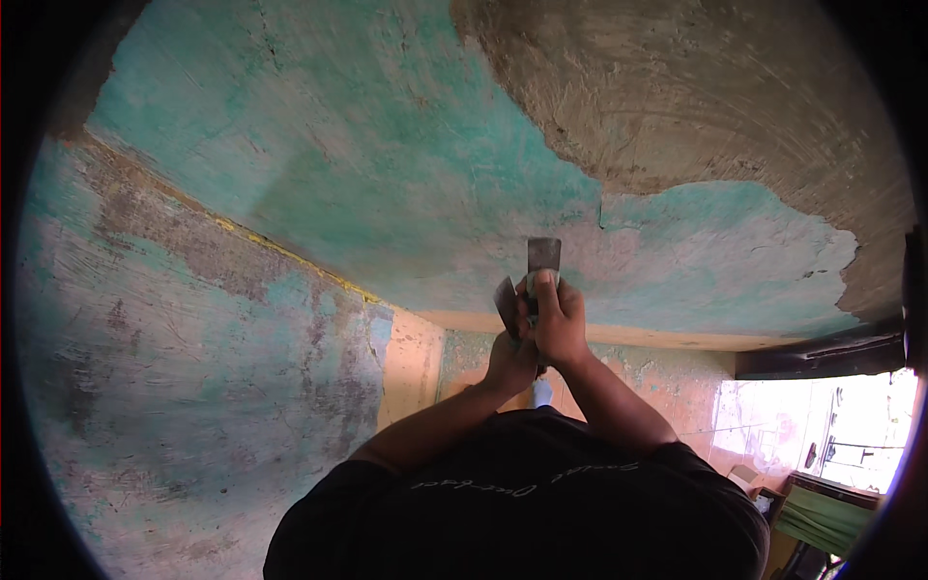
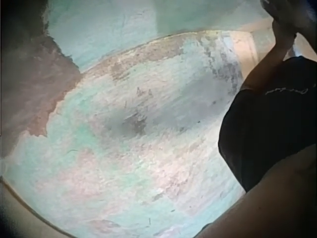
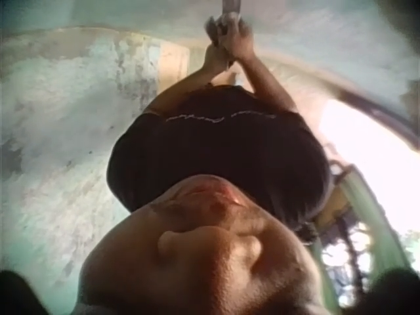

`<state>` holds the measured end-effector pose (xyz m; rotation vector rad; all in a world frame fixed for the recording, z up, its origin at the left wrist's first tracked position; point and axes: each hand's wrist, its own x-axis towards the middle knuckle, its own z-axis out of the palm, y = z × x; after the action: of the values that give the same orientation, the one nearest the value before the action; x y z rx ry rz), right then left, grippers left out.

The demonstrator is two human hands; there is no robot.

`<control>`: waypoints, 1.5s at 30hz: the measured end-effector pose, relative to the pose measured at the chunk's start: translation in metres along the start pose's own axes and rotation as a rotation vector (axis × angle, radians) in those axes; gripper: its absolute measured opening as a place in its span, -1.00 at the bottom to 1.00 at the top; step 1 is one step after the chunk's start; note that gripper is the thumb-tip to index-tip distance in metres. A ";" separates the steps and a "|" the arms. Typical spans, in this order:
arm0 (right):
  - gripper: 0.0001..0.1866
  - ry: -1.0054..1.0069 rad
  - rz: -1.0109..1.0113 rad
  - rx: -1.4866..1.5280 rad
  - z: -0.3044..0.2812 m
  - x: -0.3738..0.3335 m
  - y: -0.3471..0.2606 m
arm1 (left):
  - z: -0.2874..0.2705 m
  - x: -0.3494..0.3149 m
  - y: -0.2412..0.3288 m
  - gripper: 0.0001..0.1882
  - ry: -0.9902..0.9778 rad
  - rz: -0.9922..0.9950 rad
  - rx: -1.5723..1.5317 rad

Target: Scrape old green paint from a ceiling/wall surface using a metal scraper tool.

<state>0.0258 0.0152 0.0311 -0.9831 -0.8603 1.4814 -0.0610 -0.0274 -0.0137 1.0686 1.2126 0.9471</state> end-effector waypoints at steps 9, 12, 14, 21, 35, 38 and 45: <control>-0.64 -0.001 0.020 0.028 -0.001 -0.003 0.002 | -0.004 -0.002 -0.005 -0.48 -0.037 -0.006 0.158; -0.64 0.010 0.091 0.040 -0.004 -0.006 0.009 | -0.001 -0.001 -0.021 -0.48 0.024 0.051 0.187; -0.65 0.033 0.091 0.052 -0.004 -0.003 0.004 | -0.001 -0.003 0.002 -0.48 -0.022 -0.074 0.158; -0.62 0.010 0.083 0.113 -0.008 -0.001 0.008 | 0.001 -0.001 0.005 -0.50 -0.035 -0.039 0.075; -0.62 -0.003 0.020 0.080 -0.004 -0.002 0.004 | -0.002 -0.001 0.002 -0.53 -0.018 -0.004 0.088; -0.64 0.017 0.063 0.069 -0.011 -0.006 0.015 | 0.004 -0.008 -0.008 -0.52 0.034 -0.048 0.102; -0.62 -0.014 0.033 0.096 -0.006 -0.004 0.007 | 0.000 -0.004 -0.001 -0.53 -0.005 -0.002 0.120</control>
<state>0.0292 0.0100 0.0228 -0.9206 -0.7793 1.5450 -0.0618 -0.0317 -0.0135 1.1629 1.2794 0.8786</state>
